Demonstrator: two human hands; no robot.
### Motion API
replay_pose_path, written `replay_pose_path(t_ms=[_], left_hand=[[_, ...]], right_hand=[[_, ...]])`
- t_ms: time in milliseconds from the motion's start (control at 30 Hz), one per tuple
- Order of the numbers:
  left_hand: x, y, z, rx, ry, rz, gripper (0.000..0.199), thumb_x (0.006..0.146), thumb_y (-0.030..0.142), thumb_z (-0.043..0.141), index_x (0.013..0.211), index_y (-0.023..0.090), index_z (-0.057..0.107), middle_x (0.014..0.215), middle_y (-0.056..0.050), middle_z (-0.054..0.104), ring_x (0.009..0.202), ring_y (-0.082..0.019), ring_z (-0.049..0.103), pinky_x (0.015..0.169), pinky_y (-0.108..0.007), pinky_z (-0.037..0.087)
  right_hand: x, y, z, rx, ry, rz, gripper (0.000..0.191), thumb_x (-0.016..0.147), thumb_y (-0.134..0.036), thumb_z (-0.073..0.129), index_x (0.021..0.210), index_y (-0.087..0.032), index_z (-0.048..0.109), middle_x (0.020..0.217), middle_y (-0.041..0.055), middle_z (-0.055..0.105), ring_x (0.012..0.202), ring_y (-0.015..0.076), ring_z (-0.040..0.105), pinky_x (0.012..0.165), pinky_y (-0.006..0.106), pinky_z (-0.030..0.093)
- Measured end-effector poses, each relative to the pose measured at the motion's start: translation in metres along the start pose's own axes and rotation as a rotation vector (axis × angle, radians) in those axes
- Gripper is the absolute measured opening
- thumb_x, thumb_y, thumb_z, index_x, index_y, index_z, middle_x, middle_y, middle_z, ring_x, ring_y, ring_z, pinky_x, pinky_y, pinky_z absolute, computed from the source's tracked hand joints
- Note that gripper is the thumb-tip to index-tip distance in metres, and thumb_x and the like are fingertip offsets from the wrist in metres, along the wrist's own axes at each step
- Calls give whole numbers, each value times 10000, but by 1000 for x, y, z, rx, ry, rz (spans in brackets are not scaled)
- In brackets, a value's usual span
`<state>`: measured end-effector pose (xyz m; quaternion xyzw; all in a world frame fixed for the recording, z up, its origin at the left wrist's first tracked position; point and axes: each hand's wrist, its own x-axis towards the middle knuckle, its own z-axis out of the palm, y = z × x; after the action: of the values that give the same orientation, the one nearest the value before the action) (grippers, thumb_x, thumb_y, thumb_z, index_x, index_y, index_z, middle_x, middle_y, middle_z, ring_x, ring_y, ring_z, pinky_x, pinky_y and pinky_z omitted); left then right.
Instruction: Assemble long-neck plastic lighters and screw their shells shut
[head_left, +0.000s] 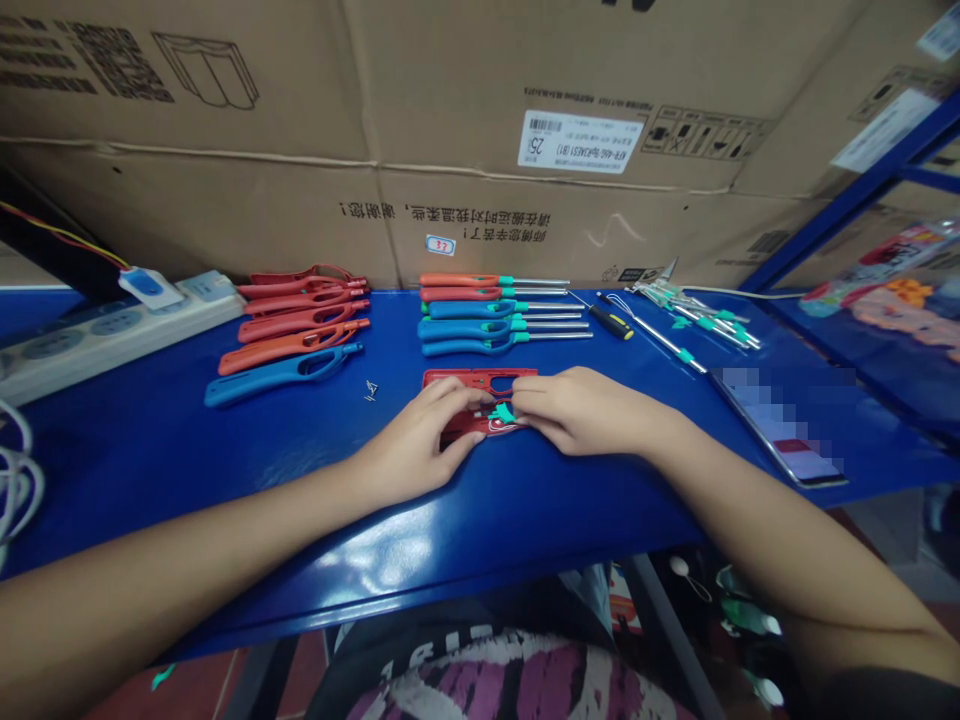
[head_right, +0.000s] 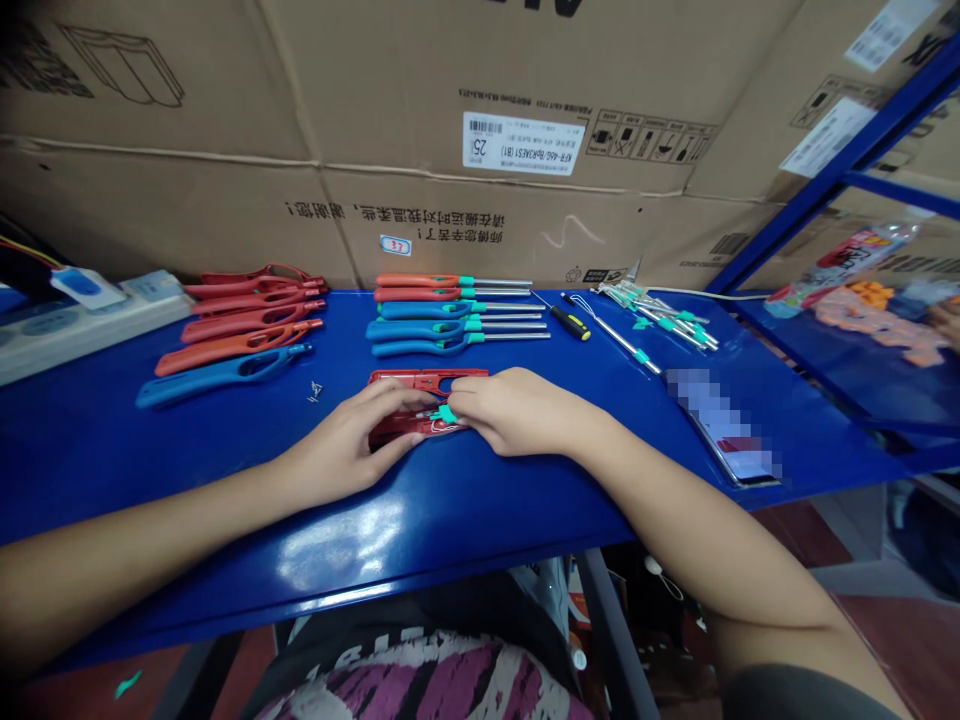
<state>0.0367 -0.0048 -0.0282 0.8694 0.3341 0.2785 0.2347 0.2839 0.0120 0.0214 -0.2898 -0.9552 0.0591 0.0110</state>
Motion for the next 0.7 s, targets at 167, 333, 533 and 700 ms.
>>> replay_pose_path(t_ms=[167, 333, 533, 700], left_hand=[[-1, 0, 0, 4, -18, -2, 318, 963, 202, 567, 1279, 182, 590, 1148, -86, 606, 1100, -234, 592, 1001, -426, 506], [-1, 0, 0, 1, -21, 19, 363, 970, 194, 565, 1333, 196, 583, 1113, -78, 583, 1059, -222, 579, 974, -414, 511], [-2, -1, 2, 53, -17, 127, 380, 996, 159, 514, 1365, 195, 600, 1027, -72, 557, 985, -205, 545, 919, -392, 506], [-2, 0, 1, 164, -65, 166, 365, 1024, 181, 468, 1357, 162, 616, 1063, -108, 563, 1003, -224, 528, 923, -409, 501]], right_hand=[[0, 0, -1, 7, 16, 1, 153, 985, -202, 493, 920, -170, 627, 905, 43, 650, 690, 148, 527, 600, 274, 309], [-1, 0, -2, 51, 5, 10, 156, 983, -198, 512, 923, -166, 652, 930, 49, 670, 742, 160, 579, 634, 273, 353], [1, 9, -2, 348, 36, 73, 118, 943, -158, 605, 871, -166, 698, 902, 24, 698, 814, 140, 631, 723, 249, 431], [3, 17, 3, 519, 61, 137, 94, 886, -236, 721, 840, -153, 721, 810, 9, 673, 680, 107, 586, 631, 226, 434]])
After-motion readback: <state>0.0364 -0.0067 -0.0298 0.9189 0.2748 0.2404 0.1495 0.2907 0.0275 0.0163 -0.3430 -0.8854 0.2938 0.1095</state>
